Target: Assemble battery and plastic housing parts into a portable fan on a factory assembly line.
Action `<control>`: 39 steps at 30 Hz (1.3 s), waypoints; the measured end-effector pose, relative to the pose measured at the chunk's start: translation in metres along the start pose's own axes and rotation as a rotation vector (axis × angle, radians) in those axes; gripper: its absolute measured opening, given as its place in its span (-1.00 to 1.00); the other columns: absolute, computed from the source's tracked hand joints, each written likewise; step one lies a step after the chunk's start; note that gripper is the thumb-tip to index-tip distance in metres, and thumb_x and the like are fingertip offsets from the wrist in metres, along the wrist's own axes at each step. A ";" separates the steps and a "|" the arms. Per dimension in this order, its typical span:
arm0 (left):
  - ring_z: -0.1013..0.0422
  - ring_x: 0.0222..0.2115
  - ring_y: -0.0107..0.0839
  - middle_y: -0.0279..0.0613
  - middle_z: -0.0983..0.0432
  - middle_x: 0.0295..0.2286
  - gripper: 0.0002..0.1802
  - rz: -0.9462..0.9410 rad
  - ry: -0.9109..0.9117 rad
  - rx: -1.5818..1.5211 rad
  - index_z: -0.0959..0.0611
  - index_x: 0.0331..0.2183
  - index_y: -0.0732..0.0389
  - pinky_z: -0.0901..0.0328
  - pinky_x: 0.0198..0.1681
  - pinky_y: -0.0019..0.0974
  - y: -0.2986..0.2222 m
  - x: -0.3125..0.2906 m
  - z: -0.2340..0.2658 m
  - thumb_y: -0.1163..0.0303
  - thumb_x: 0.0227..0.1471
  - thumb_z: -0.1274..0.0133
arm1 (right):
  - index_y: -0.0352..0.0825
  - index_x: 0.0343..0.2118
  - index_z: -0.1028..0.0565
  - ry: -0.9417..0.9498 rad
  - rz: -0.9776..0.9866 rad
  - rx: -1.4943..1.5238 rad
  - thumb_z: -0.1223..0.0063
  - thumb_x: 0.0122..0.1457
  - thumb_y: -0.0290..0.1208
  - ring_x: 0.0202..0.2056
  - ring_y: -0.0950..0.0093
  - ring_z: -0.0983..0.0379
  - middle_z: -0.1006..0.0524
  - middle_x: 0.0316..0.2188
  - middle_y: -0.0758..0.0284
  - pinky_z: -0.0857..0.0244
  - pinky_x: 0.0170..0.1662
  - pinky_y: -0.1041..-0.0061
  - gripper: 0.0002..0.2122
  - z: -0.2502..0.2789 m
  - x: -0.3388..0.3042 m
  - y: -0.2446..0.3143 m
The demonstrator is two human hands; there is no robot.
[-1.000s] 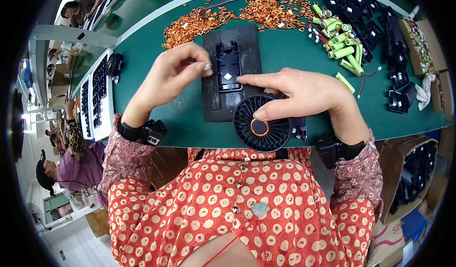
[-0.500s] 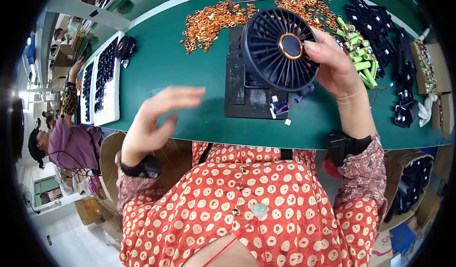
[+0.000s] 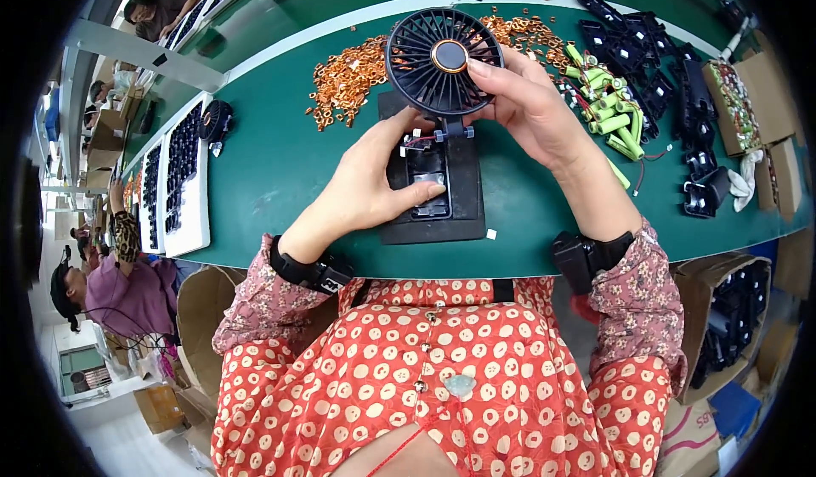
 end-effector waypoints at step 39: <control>-0.47 -0.13 -0.10 -0.05 -0.45 -0.07 -0.35 -0.120 -0.157 0.204 -0.56 -0.20 0.22 -0.44 -0.16 -0.18 -0.023 -0.016 0.009 0.15 -0.33 -0.47 | -0.36 -0.01 -0.52 -0.019 -0.027 -0.890 -0.24 0.11 -0.10 -0.22 0.55 -0.42 -0.52 -0.25 0.32 -0.32 -0.13 0.51 -0.51 -0.008 0.037 -0.028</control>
Point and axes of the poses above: each hand's wrist, its own x-axis towards the middle knuckle, its own z-axis out of the back of the hand, y = z × x, the point moved 8 cm from there along x, towards the middle knuckle
